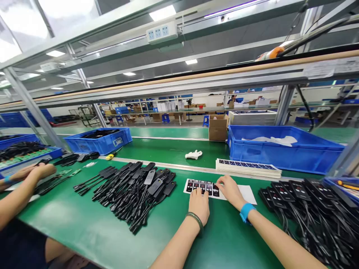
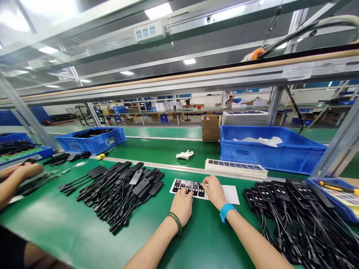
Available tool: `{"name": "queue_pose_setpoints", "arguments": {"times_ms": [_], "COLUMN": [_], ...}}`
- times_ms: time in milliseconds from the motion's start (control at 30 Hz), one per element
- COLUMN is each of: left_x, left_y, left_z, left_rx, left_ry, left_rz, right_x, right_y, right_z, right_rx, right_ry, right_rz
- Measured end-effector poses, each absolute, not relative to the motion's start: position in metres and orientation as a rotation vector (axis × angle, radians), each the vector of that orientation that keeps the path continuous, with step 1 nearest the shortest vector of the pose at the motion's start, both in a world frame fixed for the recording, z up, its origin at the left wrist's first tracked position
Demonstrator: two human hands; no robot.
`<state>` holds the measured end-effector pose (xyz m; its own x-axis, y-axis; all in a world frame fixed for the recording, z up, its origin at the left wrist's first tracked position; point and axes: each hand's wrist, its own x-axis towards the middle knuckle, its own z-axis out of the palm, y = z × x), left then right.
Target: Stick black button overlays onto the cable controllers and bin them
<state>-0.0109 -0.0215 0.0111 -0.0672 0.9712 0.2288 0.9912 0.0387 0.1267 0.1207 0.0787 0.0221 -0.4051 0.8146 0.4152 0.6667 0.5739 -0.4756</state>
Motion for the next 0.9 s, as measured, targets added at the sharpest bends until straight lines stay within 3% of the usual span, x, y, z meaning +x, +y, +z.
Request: {"name": "queue_pose_setpoints", "arguments": {"times_ms": [267, 433, 600, 733, 900], "left_x": [-0.048, -0.090, -0.092, -0.080, -0.052], "left_y": [-0.014, -0.019, -0.026, -0.028, -0.030], "left_z": [0.034, 0.039, 0.039, 0.046, 0.051], "left_rx": [-1.775, -1.297, -1.328, -1.461, -1.694], "left_ry": [-2.420, -2.657, -2.639, -2.548, -2.302], "left_rz": [-0.401, -0.389, -0.479, -0.746, -1.374], "right_x": [0.174, 0.191, 0.194, 0.197, 0.197], "right_y": [0.023, 0.002, -0.007, -0.009, -0.011], "right_z": [0.046, 0.026, 0.014, 0.019, 0.022], "right_rx": [-0.981, -0.979, -1.005, -1.013, -1.013], "right_ry": [-1.844, -1.828, -1.823, -1.737, -1.615], "right_rz": [0.480, 0.477, 0.571, 0.692, 0.880]}}
